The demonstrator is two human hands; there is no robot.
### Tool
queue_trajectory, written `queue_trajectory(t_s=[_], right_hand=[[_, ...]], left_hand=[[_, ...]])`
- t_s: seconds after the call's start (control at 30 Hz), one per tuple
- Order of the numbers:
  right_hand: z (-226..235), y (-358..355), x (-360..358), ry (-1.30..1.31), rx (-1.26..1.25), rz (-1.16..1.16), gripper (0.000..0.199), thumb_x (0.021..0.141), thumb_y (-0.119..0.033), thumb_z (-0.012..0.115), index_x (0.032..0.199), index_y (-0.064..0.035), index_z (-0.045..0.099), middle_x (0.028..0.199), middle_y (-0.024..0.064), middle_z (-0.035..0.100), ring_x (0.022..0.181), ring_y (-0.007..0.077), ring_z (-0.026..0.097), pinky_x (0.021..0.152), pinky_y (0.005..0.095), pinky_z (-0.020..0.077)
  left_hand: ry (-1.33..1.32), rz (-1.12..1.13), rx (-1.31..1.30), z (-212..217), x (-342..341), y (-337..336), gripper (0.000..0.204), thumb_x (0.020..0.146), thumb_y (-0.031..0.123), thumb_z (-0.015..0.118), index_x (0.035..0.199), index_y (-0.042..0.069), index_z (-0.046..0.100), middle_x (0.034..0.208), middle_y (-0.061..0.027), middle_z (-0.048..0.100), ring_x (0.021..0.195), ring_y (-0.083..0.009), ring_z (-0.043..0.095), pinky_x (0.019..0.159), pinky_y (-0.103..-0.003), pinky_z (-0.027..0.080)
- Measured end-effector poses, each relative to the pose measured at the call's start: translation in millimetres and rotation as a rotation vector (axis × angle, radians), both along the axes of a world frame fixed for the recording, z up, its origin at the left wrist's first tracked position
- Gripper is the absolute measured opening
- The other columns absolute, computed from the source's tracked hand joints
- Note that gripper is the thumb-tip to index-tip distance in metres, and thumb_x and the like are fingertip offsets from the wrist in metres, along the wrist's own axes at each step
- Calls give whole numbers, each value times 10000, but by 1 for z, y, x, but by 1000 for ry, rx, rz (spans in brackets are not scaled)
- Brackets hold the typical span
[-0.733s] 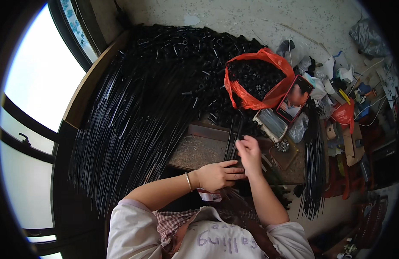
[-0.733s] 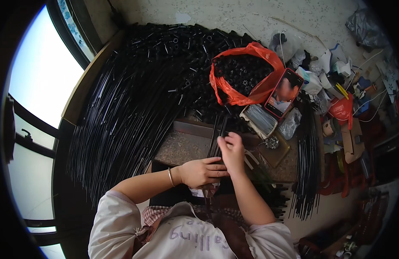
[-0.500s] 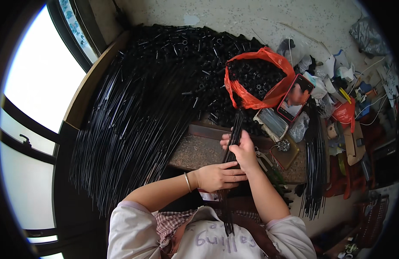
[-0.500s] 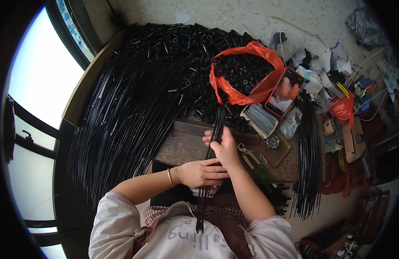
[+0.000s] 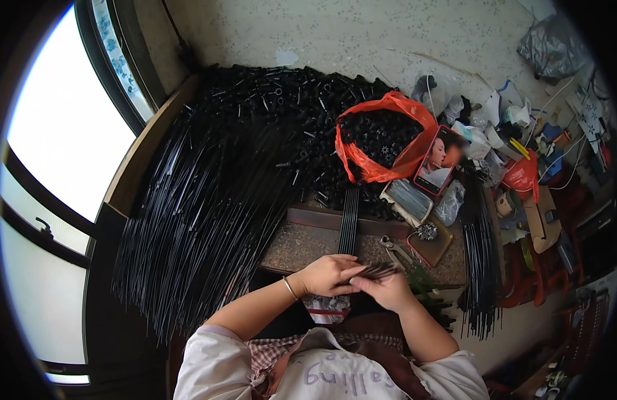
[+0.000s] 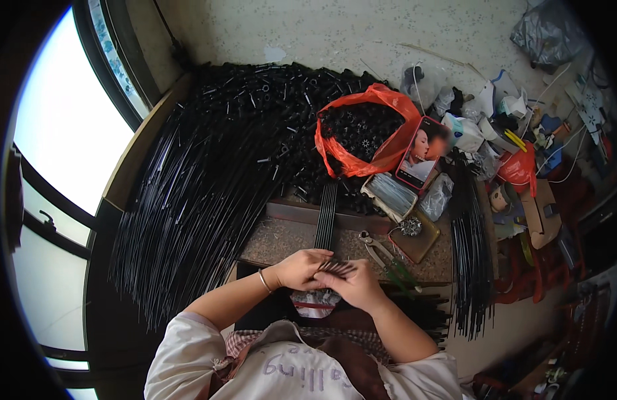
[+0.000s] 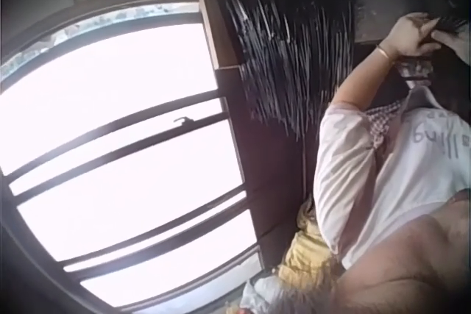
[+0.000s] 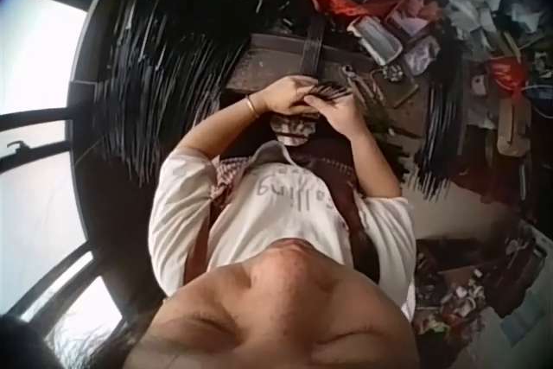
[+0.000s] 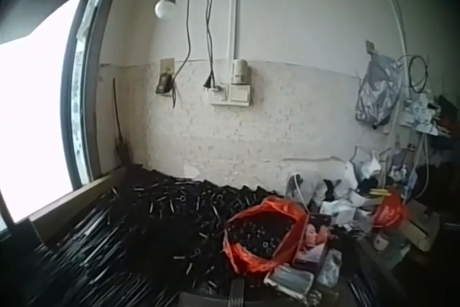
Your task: Assembling or processing bundles of long black rods or wires at a manufacturing workstation.
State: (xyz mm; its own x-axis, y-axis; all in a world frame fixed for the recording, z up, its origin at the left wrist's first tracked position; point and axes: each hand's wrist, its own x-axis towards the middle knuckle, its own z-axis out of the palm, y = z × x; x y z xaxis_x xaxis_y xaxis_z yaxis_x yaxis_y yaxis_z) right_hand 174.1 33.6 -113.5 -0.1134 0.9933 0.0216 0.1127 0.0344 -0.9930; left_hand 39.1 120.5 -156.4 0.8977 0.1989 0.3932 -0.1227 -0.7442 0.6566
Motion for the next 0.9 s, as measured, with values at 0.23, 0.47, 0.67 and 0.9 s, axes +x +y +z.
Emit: queue_trajectory(t_s=[0.23, 0.47, 0.67, 0.9], right_hand=[[67, -39, -5, -183, 289, 274, 244, 628, 23, 543, 867, -25, 562, 828, 92, 576, 758, 161, 561, 676, 234, 429], [71, -45, 2, -233, 395, -196, 194, 693, -96, 557, 878, -38, 557, 648, 107, 572, 578, 149, 567, 516, 230, 422], [102, -24, 14, -43, 291, 89, 263, 718, -127, 532, 967, -44, 518, 826, 110, 569, 699, 160, 570, 632, 223, 427], [102, 21, 32, -553, 597, 352, 410, 723, -297, 511, 1042, -44, 462, 1173, 146, 334, 1134, 259, 238, 897, 367, 230]], left_hand=[[-102, -163, 171, 16, 10, -23, 422, 605, 267, 493, 931, 0, 508, 932, -137, 520, 917, -259, 482, 817, -355, 355], [7, -81, -48, 31, 18, -32, 323, 653, 229, 573, 891, 21, 511, 769, -143, 546, 753, -304, 513, 730, -353, 402], [-37, -29, -304, 40, 18, -30, 475, 636, 250, 611, 1046, 94, 429, 791, -124, 535, 718, -279, 524, 612, -321, 417], [-199, -90, -482, 113, 18, -11, 202, 667, 165, 598, 793, 10, 568, 692, -95, 580, 637, -202, 572, 573, -247, 445]])
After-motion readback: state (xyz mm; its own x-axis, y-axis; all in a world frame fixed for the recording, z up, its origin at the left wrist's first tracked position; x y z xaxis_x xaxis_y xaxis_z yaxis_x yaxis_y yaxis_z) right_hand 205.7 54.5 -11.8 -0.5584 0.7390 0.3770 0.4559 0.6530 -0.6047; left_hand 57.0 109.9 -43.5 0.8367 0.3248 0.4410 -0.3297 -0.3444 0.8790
